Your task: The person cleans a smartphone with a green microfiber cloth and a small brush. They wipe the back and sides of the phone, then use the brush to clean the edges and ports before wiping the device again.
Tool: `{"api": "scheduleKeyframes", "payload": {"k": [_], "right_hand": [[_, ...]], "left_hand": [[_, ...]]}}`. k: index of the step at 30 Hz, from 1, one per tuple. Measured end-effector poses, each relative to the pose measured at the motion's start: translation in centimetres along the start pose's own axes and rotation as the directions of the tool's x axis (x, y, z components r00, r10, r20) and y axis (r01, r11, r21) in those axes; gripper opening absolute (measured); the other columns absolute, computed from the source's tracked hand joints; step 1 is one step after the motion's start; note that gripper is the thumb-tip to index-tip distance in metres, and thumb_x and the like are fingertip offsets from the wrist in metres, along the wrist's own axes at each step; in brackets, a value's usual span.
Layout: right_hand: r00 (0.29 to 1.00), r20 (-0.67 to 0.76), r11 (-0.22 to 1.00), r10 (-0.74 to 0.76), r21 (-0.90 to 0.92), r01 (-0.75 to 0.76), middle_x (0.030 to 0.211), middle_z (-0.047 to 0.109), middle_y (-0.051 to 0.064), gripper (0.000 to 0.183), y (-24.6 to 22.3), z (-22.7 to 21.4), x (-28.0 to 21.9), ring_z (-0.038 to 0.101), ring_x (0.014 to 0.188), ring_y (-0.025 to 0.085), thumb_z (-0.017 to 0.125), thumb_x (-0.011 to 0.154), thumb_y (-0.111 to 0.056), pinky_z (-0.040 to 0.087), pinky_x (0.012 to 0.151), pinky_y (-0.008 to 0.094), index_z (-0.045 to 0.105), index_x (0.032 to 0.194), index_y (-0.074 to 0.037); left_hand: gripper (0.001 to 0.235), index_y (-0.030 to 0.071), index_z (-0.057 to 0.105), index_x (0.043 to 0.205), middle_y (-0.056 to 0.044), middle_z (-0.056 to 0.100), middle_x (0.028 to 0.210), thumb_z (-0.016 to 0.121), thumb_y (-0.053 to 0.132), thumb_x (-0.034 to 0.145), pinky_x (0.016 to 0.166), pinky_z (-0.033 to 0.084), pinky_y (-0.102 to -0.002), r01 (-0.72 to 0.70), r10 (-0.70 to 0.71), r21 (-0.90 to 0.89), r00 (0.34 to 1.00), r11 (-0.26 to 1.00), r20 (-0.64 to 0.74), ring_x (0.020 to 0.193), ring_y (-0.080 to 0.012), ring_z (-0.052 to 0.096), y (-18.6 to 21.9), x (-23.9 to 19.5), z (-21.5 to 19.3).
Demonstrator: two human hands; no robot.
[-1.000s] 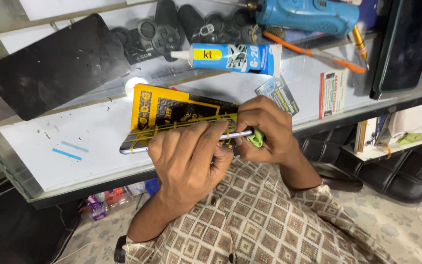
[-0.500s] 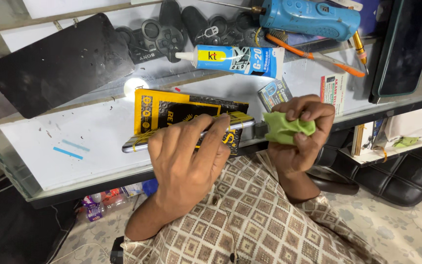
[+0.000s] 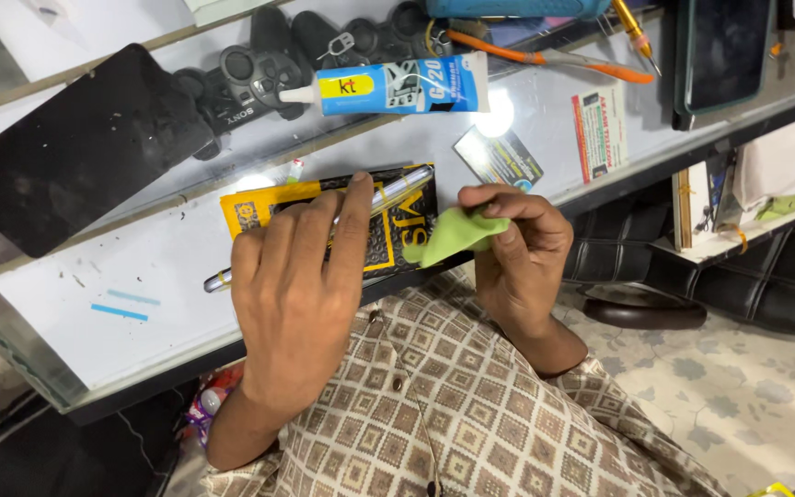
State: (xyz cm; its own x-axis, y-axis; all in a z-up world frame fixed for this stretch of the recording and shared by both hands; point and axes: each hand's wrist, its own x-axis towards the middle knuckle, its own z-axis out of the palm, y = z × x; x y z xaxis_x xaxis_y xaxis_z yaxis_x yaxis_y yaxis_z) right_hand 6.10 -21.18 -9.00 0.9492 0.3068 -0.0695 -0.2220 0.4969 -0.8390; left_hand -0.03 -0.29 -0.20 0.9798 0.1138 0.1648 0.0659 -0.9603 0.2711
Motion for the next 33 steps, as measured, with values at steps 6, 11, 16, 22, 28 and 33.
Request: {"api": "scheduleKeyframes", "payload": {"k": [6,11,16,22,28,33], "right_hand": [[0.958,-0.019,0.891,-0.286,-0.374,0.259,0.120,0.073,0.020,0.014,-0.7,-0.9,0.9,0.071,0.118,0.028,0.074,0.102,-0.011,0.054,0.114,0.046,0.070,0.104,0.003],[0.927,0.076,0.767,-0.367,-0.539,0.348,0.124,0.070,0.020,0.017,-2.8,-1.9,2.3,0.065,0.128,0.028,0.078,0.096,-0.006,0.048,0.121,0.044,0.063,0.092,-0.002],[0.984,0.097,0.976,-0.152,-0.145,0.165,0.085,0.078,0.015,0.019,-2.8,-1.4,2.7,0.079,0.080,0.023,0.080,0.086,-0.006,0.070,0.078,0.042,0.064,0.077,-0.007],[0.893,0.348,0.559,-0.286,-0.696,0.451,0.104,0.072,0.016,0.020,-0.6,2.3,0.8,0.074,0.088,0.021,0.087,0.083,-0.001,0.061,0.071,0.026,0.073,0.096,0.001],[0.851,0.377,0.317,-0.366,-0.809,0.494,0.115,0.063,0.010,0.029,0.6,4.4,1.2,0.067,0.094,0.018,0.088,0.087,0.005,0.056,0.069,0.024,0.076,0.111,-0.006],[0.844,0.411,0.345,-0.344,-0.781,0.521,0.107,0.068,0.012,0.032,1.8,4.0,1.8,0.065,0.085,0.014,0.089,0.080,0.006,0.051,0.066,0.022,0.078,0.107,-0.007]], "left_hand": [[0.043,0.006,0.068,0.136,-0.006,0.069,0.117,0.067,0.007,0.093,0.080,0.042,-0.035,-0.027,0.027,0.002,1.000,1.000,-0.007,0.096,-0.0180,0.062,-0.3,-0.3,0.1],[0.040,0.007,0.069,0.135,-0.002,0.067,0.112,0.068,0.008,0.094,0.077,0.043,-0.033,-0.070,0.071,0.038,0.997,0.997,-0.018,0.093,-0.0158,0.061,-0.4,-0.3,-0.3],[0.040,0.007,0.069,0.134,-0.002,0.067,0.112,0.067,0.008,0.094,0.075,0.042,-0.033,-0.093,0.094,0.057,0.995,0.994,-0.018,0.093,-0.0155,0.061,-0.4,-0.2,-0.3],[0.039,0.008,0.068,0.135,-0.002,0.066,0.113,0.066,0.011,0.096,0.076,0.042,-0.033,-0.089,0.090,0.066,0.996,0.994,-0.023,0.095,-0.0157,0.062,-0.3,-0.3,-0.1],[0.035,0.004,0.068,0.133,-0.003,0.067,0.110,0.066,0.008,0.098,0.074,0.041,-0.032,-0.086,0.090,0.070,0.994,0.994,-0.060,0.092,-0.0154,0.062,-0.2,-0.4,0.3],[0.033,0.000,0.068,0.132,-0.004,0.068,0.107,0.065,0.008,0.099,0.069,0.039,-0.031,-0.061,0.065,0.067,0.996,0.996,-0.060,0.084,-0.0150,0.060,-0.1,-0.4,0.4]]}}
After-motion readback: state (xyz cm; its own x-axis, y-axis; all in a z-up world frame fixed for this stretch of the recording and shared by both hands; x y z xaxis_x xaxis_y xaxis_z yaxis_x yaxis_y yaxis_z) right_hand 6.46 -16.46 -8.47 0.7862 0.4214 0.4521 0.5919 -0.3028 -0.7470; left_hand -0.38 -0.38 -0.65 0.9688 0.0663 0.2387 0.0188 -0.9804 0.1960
